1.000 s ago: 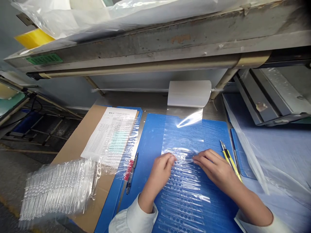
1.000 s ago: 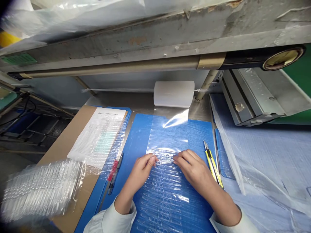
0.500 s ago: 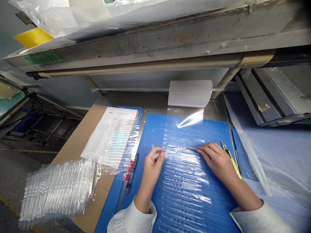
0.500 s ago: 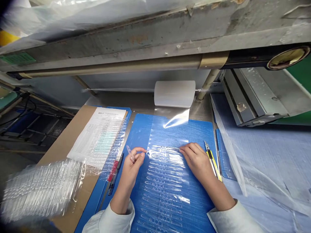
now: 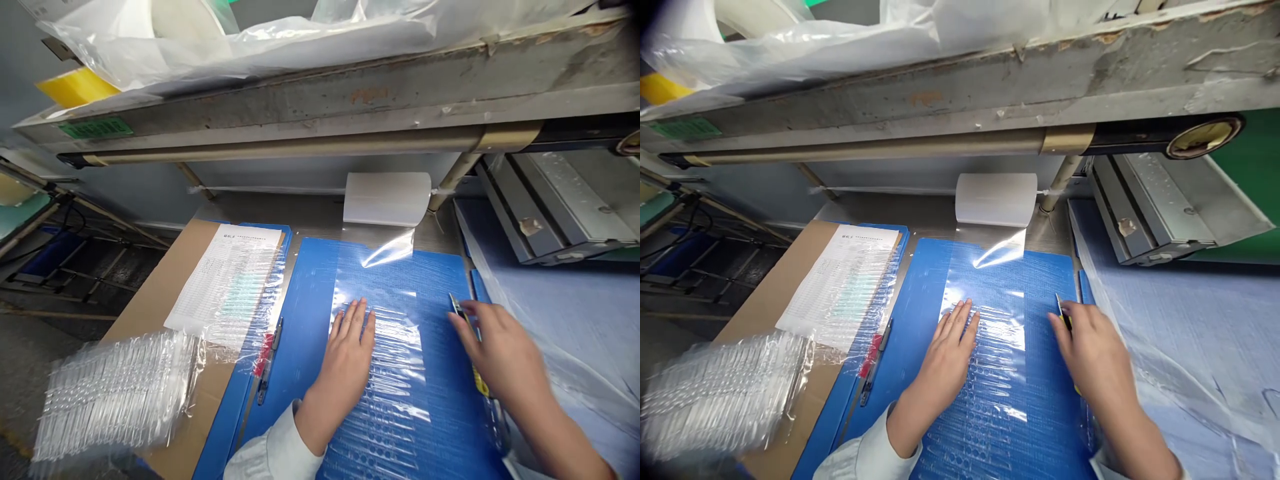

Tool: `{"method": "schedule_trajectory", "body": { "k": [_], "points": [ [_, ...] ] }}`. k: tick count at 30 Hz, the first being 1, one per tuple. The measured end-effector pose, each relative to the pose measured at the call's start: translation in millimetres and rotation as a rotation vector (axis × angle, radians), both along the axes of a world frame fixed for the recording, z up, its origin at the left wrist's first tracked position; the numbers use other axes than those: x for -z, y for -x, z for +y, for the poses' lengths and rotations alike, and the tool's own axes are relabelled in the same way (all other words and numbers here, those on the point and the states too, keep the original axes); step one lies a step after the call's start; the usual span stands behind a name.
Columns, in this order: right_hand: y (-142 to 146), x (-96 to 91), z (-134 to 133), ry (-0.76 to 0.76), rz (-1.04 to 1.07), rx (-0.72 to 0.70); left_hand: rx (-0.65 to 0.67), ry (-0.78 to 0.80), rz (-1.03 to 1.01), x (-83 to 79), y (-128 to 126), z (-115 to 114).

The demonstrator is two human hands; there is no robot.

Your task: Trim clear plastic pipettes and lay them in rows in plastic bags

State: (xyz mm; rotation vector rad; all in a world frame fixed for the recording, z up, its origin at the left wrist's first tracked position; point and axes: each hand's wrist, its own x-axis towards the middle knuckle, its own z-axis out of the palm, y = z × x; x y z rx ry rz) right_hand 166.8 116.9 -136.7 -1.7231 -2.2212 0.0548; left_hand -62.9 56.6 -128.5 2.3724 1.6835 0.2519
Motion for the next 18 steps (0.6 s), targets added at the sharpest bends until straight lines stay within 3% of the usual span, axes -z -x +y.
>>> {"method": "schedule_trajectory", "body": {
  "k": [2,5,10,14,18],
  "points": [
    [-13.5,-1.1,-4.4,0.154,-0.125,0.136,0.007,0.017,0.048,6.4,-1.8,-0.1],
    [-23.9,5.1,-6.9,0.34,-0.146,0.115,0.009,0.012,0.076,14.4,-3.4,-2.1],
    [-22.4,9.0,-2.6,0.31,0.068,0.037,-0.111,-0.097,0.05,19.0,-0.6,-12.8],
    [14.9,-14.8,7.9,0.35,0.179,-0.191,-0.158,-0.101,0.068,20.9,6.6,-20.1],
    [79.3,-44.0,25.0,0.397,-0.275,-0.444,-0.133,-0.102,0.118,22.1,9.8,-20.3]
  ]
}}
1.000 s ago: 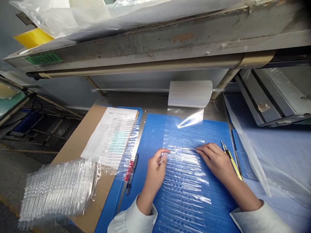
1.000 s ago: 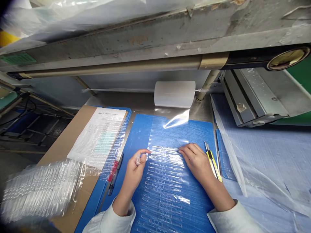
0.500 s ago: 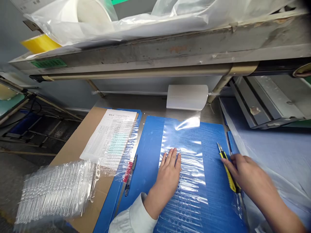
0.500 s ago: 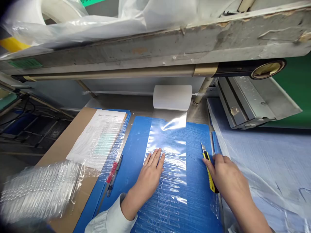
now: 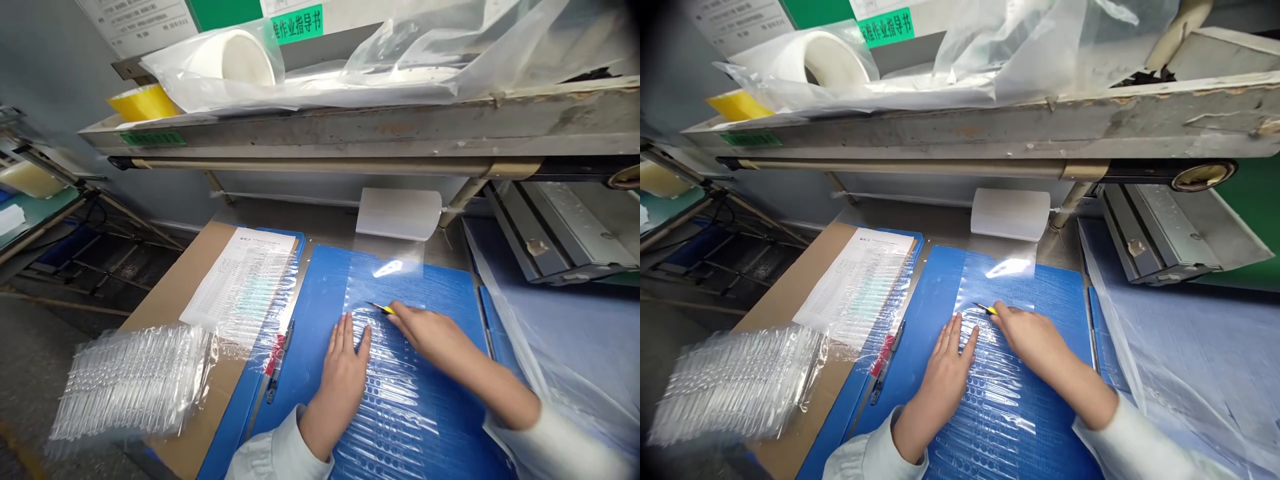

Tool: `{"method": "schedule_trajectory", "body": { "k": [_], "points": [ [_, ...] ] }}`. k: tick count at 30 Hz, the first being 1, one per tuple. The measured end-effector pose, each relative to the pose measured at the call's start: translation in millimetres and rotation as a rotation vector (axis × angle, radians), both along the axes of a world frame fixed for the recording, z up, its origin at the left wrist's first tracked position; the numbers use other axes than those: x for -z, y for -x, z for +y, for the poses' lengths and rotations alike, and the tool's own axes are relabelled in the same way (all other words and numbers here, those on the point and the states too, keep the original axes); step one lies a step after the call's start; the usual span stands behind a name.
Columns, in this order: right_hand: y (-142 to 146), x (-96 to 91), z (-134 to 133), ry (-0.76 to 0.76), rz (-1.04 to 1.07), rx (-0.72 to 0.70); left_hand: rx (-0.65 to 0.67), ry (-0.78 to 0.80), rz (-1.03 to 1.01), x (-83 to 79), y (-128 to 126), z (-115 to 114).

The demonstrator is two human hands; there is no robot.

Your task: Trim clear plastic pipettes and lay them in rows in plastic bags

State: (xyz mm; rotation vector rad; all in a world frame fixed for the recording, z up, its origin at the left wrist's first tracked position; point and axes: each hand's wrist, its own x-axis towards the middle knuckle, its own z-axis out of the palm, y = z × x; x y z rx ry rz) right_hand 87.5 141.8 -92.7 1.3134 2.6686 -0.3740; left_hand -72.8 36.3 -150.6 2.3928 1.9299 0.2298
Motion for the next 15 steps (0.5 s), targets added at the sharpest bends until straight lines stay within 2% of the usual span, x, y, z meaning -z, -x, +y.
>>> {"method": "schedule_trajectory", "body": {
  "k": [2,4,8,12,15],
  "points": [
    [25.5,-6.0,7.6,-0.012,-0.102,-0.071,0.001,-0.028,0.028,1.4,-0.4,0.7],
    [41.7,-5.6,12.7,-0.023,-0.117,-0.114,-0.002,-0.061,0.049,3.8,-1.3,0.9],
    [53.3,2.4,17.7,-0.049,-0.139,-0.171,-0.009,-0.092,0.049,9.2,-2.6,0.1],
    [42.6,7.2,21.6,-0.071,-0.167,-0.161,-0.023,-0.071,0.028,10.9,-1.7,-0.8],
    [12.6,11.2,20.8,-0.078,-0.206,-0.111,-0.008,-0.05,0.017,7.8,0.9,-1.7]
  ]
}}
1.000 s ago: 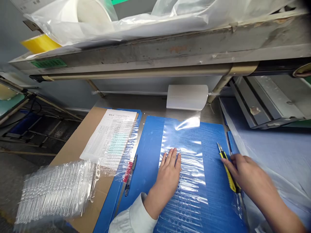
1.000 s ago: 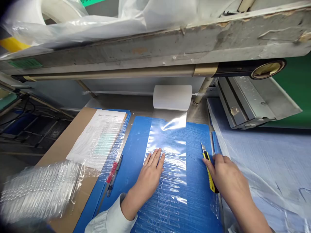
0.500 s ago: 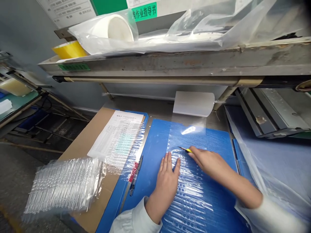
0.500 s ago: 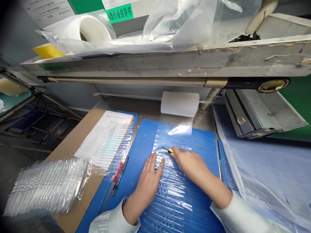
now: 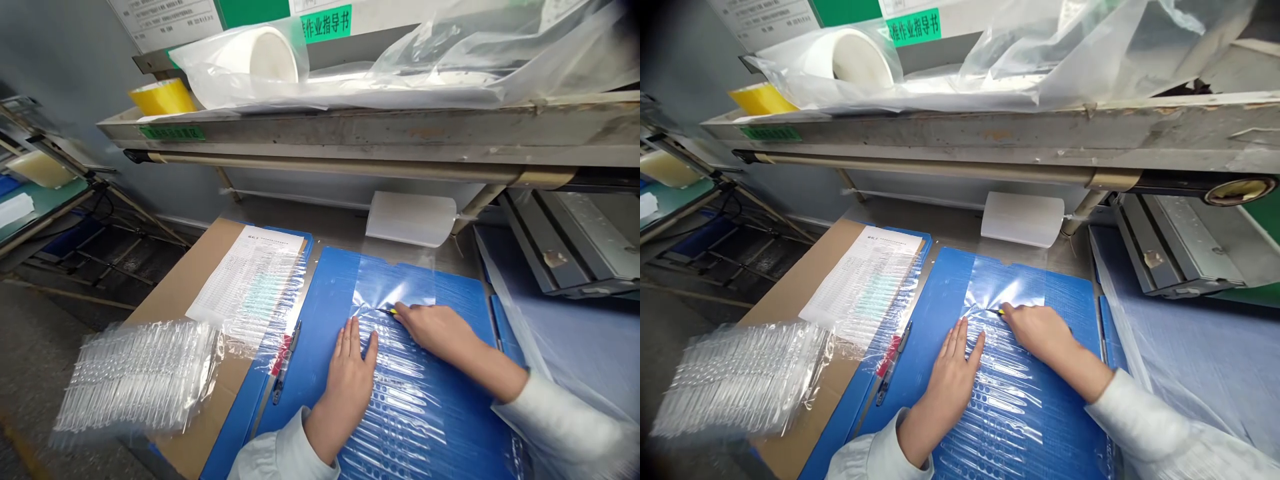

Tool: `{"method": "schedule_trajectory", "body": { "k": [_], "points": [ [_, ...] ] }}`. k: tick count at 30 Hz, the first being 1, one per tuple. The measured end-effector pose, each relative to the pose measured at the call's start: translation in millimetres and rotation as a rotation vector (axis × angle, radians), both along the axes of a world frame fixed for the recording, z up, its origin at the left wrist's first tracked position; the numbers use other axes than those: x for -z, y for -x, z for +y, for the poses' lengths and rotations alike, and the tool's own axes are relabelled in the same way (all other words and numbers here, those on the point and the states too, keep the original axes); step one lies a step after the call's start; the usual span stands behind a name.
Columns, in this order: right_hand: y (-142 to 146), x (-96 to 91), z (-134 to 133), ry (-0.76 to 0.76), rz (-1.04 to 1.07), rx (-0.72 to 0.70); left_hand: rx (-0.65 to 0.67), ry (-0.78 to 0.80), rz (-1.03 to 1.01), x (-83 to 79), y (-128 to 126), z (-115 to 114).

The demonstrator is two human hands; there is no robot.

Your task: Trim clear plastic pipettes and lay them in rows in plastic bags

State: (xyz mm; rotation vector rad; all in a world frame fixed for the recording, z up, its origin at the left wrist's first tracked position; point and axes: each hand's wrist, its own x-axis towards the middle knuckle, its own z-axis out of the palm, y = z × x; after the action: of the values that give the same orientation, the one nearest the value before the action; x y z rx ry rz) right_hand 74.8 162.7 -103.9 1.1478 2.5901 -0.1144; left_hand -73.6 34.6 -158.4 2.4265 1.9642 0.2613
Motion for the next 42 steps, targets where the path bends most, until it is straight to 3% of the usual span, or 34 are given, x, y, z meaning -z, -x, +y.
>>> {"method": "schedule_trajectory", "body": {
  "k": [6,9,12,15,19,23,26,28,33,36,39,42],
  "points": [
    [-93.1,28.0,-19.1,-0.076,-0.052,0.155,-0.013,0.042,0.032,-6.6,13.6,-15.1],
    [-110.9,35.4,-25.8,-0.22,-0.001,0.154,-0.036,0.038,0.059,-6.2,22.6,-24.4],
    [-84.6,26.5,-26.9,-0.273,0.171,0.055,-0.054,-0.006,0.018,-10.0,26.0,-28.5],
    [-31.1,14.0,-23.5,-0.063,0.35,-0.041,-0.136,-0.08,-0.097,-23.0,25.3,-36.7],
    [25.0,9.5,-10.1,0.073,0.38,-0.103,-0.299,-0.018,-0.49,-44.4,31.6,-69.5],
    [42.7,3.8,5.2,0.254,0.335,-0.17,-0.539,0.093,-0.898,-50.2,47.4,-106.0],
    [46.5,-17.7,4.0,0.363,0.311,-0.238,-0.71,0.124,-1.085,-45.3,57.6,-117.0],
    [48.4,-43.6,-5.0,0.415,0.313,-0.276,-0.734,0.103,-1.207,-40.3,60.8,-115.9],
    [48.8,-132.0,-30.3,0.48,0.359,-0.339,-0.505,0.198,-1.596,-29.3,54.5,-100.2],
    [51.0,-175.5,-25.1,0.473,0.413,-0.345,-0.422,0.277,-1.653,-32.5,50.9,-95.8],
    [65.7,-192.4,-1.8,0.398,0.483,-0.336,-0.523,0.257,-1.595,-50.0,63.3,-99.3],
    [98.0,-178.1,30.2,0.382,0.596,-0.275,-0.595,0.232,-1.562,-78.7,97.8,-101.4]
  ]
}}
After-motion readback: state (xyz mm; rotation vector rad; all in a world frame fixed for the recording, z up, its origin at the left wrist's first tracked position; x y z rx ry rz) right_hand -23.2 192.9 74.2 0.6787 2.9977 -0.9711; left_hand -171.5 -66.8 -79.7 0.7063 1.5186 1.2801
